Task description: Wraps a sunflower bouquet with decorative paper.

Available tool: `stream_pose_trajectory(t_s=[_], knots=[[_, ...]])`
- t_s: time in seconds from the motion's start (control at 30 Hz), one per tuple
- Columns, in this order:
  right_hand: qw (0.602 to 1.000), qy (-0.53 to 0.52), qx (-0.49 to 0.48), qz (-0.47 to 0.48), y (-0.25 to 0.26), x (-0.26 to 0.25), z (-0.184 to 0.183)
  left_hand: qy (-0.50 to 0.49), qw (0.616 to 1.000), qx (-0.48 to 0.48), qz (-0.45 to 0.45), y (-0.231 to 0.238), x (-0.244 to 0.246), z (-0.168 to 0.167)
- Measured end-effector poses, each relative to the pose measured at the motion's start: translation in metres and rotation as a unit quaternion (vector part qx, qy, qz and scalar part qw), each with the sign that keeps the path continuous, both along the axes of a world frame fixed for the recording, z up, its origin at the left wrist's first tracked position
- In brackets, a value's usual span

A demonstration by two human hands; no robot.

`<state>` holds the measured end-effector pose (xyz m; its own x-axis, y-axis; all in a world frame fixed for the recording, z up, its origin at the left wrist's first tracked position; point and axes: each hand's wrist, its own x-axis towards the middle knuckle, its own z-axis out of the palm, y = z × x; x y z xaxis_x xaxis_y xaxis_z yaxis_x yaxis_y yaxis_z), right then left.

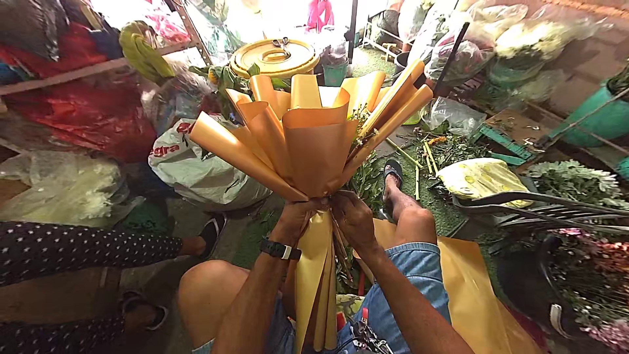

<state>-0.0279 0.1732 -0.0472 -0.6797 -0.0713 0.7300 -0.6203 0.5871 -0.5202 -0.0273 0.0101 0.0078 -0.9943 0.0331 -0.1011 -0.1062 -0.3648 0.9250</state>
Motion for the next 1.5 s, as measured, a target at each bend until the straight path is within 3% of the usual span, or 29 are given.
stream_pose_trajectory(t_s=[0.4,0.73,0.93,1.13,1.2,1.3,1.37,1.5], knots=[[0.995,-0.041,-0.061,0.07,-0.001,-0.006,0.009,0.013,1.0,0.003,-0.008,-0.006,-0.001,0.001],[0.998,-0.046,0.03,0.02,0.005,-0.013,0.011,0.015,1.0,0.02,-0.017,-0.009,-0.002,0.0],[0.969,-0.219,-0.024,0.111,0.019,-0.013,0.019,0.005,1.0,0.015,-0.004,-0.008,0.001,0.007],[0.945,-0.326,-0.023,0.021,0.016,0.004,0.036,0.006,1.0,0.006,0.007,-0.004,0.0,0.004],[0.963,-0.265,0.043,-0.031,0.012,0.011,0.036,0.016,1.0,-0.005,0.008,-0.004,0.0,0.003],[0.987,-0.088,0.111,-0.075,0.009,0.01,0.023,0.022,1.0,-0.019,0.01,-0.002,0.0,0.003],[0.992,-0.039,0.099,-0.072,0.009,0.004,0.017,0.022,1.0,-0.019,0.011,-0.001,0.0,0.003],[0.997,-0.072,-0.006,0.017,0.007,-0.004,0.011,0.008,1.0,-0.009,0.011,-0.001,0.002,0.004]])
